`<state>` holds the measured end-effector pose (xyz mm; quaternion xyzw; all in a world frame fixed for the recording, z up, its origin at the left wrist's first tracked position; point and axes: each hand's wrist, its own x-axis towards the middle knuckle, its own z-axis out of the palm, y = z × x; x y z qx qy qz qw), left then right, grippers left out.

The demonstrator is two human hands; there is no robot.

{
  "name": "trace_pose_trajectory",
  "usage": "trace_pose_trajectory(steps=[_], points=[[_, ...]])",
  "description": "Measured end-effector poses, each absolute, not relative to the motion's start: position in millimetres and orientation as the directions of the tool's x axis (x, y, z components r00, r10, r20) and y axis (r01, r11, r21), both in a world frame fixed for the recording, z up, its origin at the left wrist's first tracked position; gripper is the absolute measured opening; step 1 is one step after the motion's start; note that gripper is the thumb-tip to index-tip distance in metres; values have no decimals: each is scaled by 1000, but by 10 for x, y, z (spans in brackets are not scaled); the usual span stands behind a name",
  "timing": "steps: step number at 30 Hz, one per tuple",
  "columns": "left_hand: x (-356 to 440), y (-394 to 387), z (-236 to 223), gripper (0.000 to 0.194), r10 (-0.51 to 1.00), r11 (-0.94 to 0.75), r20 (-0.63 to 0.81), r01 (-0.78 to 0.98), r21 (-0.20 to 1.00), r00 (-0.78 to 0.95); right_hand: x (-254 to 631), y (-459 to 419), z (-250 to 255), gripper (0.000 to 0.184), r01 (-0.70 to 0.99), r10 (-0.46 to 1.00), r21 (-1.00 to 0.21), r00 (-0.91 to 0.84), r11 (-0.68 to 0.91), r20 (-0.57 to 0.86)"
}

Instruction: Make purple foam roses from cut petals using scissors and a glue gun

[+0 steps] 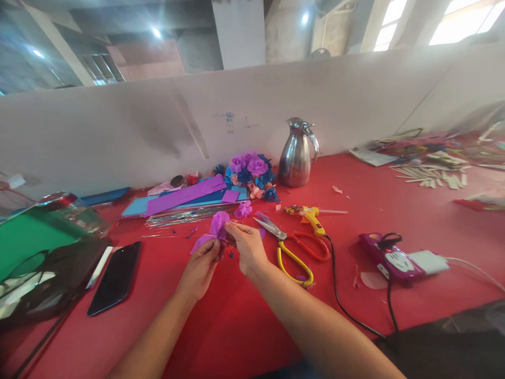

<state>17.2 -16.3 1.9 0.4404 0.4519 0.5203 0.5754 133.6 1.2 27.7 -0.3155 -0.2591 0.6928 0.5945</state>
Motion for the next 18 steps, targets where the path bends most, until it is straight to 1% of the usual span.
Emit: trace_pose_trajectory(steps=[4,10,13,18], points=[[176,-165,9,35,998,52,-46,-193,980,37,1324,9,274,24,-658,990,-739,-99,-144,-105],[180,-168,7,33,998,65,-59,-188,980,38,1305,10,249,23,-634,993,-765,-81,-118,-86],[187,-167,18,34,999,49,-45,-208,977,23,1299,5,249,22,-631,994,-769,-74,-105,-75],[193,-170,43,25,998,31,-44,-264,964,-45,1296,-8,258,22,-605,995,-791,-58,-98,-79]])
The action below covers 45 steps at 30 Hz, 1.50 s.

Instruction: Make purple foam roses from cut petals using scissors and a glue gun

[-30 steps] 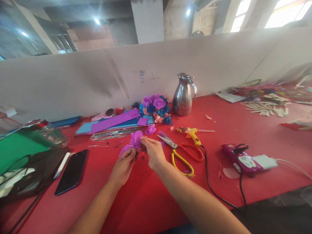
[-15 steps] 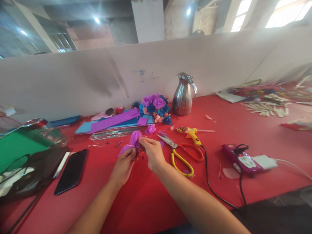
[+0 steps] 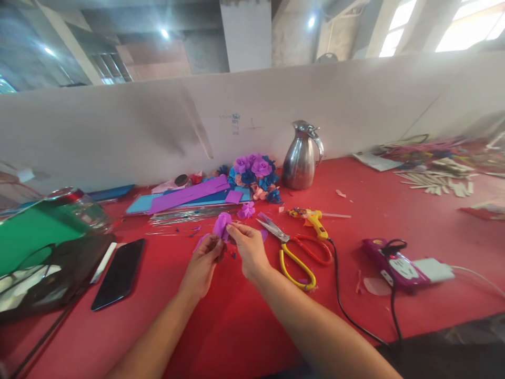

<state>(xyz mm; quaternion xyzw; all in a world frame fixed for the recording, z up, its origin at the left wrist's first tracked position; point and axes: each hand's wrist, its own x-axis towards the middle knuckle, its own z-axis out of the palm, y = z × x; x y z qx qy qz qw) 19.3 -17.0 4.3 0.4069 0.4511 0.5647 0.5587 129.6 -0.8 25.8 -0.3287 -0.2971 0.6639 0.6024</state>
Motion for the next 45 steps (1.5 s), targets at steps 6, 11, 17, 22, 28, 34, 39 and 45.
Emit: trace_pose_trajectory(steps=[6,11,17,22,28,34,39,45], points=[[180,-161,22,25,993,35,-65,-292,956,-94,1288,-6,240,22,-569,997,-819,-16,-71,-75],[165,-151,33,26,987,48,-98,-354,934,-125,1287,-21,257,21,-561,995,-823,-15,-87,-95],[146,-150,73,25,989,58,-108,-419,906,-97,1329,-39,300,16,-615,988,-776,-26,-138,-155],[132,-141,71,25,987,58,-122,-469,881,-107,1332,-16,266,13,-561,980,-804,-87,-198,-181],[119,-148,80,22,988,43,-105,-444,895,-115,1327,-10,222,14,-507,982,-842,-141,-184,-130],[116,-151,70,20,989,41,-96,-408,912,-115,1334,-10,197,21,-458,985,-876,-144,-152,-96],[106,-152,64,19,988,31,-86,-383,923,-128,1321,-15,184,21,-407,988,-904,-132,-128,-81],[95,-160,38,16,989,-38,0,-258,966,-148,1301,-34,200,21,-359,993,-928,-90,-101,-74]])
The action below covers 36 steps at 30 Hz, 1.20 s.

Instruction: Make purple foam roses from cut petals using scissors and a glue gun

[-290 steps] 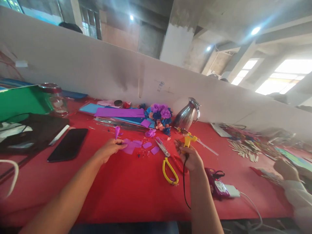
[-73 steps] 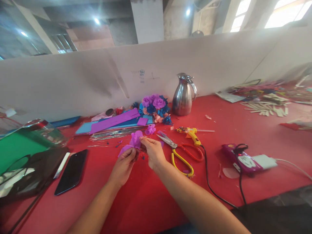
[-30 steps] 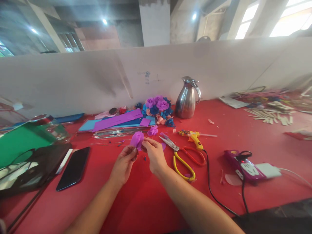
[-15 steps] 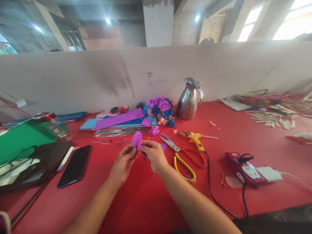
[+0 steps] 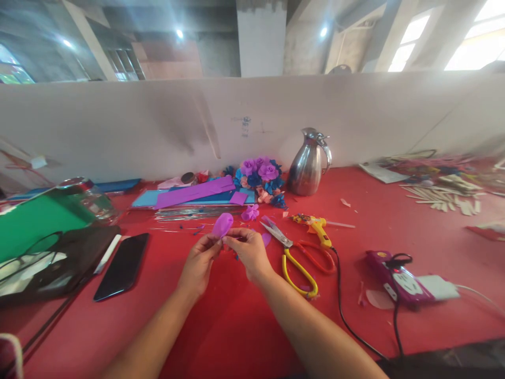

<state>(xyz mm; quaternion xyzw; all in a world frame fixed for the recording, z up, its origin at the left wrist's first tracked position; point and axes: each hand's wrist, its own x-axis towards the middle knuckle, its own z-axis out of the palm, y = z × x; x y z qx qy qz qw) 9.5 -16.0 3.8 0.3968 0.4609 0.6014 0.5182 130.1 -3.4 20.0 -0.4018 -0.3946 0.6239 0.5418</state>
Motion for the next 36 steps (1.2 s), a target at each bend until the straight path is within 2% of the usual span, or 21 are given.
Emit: trace_pose_trajectory(steps=[7,14,22,36], points=[[141,-196,98,16,982,-87,57,-163,983,-181,1288,-62,228,19,-256,999,-965,-20,-52,-49],[158,-195,78,16,987,-86,65,-138,987,-147,1261,-57,232,10,-230,997,-973,69,-10,-27],[184,-213,175,19,989,-55,24,-207,977,-146,1270,-50,226,14,-278,997,-957,3,-79,-83],[175,-218,173,16,987,-72,44,-182,981,-153,1273,-34,221,12,-230,1000,-973,3,-22,-24]])
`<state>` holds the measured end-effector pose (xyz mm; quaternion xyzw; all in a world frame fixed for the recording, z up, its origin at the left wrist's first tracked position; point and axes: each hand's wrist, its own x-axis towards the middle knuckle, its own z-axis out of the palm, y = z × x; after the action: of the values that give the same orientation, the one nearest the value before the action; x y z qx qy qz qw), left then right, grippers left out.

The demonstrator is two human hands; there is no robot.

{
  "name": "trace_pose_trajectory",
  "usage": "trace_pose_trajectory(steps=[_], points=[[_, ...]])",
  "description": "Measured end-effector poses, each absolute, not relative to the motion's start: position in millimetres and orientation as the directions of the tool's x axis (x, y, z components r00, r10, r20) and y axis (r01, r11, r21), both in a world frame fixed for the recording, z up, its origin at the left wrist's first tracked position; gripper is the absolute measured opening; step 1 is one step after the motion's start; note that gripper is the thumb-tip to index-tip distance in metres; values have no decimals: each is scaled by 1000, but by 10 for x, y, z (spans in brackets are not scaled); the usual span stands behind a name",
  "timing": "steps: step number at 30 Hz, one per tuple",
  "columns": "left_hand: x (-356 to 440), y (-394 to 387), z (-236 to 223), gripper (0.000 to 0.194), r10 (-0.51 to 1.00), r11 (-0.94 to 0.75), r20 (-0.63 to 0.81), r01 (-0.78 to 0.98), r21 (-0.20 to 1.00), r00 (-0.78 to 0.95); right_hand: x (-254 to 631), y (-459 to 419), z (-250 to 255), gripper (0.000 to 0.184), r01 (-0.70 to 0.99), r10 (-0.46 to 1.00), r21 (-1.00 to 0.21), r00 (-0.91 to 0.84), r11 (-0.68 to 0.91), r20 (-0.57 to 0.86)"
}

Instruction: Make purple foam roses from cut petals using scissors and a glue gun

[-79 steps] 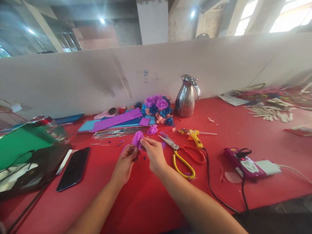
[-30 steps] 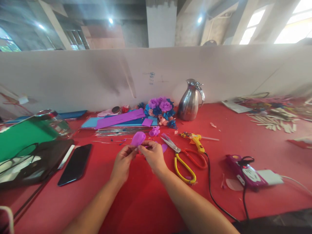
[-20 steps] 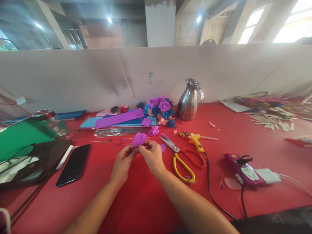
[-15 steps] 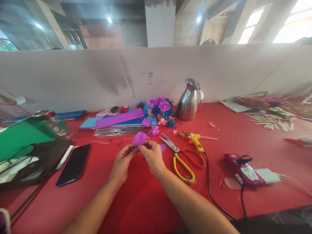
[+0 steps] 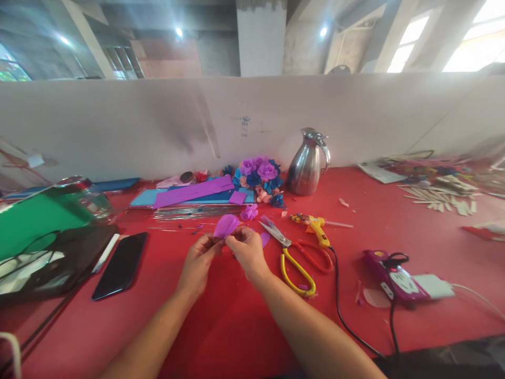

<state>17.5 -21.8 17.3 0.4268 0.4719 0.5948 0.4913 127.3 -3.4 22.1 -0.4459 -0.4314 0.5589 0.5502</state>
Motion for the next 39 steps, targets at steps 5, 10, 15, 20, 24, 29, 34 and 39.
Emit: trace_pose_trajectory(steps=[5,10,15,20,24,29,34,39], points=[[139,-210,155,10,991,-60,24,-283,957,-131,1295,-32,219,11,-201,999,-979,-30,-18,-12],[64,-157,186,4,971,203,-238,-602,773,23,1362,-12,236,10,-238,983,-971,-181,-34,10],[22,-141,188,12,929,338,-353,-645,685,111,1387,-7,265,8,-220,967,-975,-252,-39,18],[2,-162,157,24,941,335,-292,-587,737,170,1373,-12,283,6,-162,973,-986,-230,-47,-9],[-14,-166,170,26,949,314,-251,-566,762,190,1399,-12,295,11,-159,963,-985,-269,-71,-26],[-39,-153,168,26,954,300,-232,-572,763,191,1435,-17,310,17,-157,955,-984,-296,-81,-31],[-11,-149,177,24,962,272,-223,-561,782,155,1429,-11,283,18,-166,957,-986,-289,-28,21],[7,-151,161,19,983,179,-171,-521,835,64,1414,-5,268,16,-157,964,-987,-257,26,66]])
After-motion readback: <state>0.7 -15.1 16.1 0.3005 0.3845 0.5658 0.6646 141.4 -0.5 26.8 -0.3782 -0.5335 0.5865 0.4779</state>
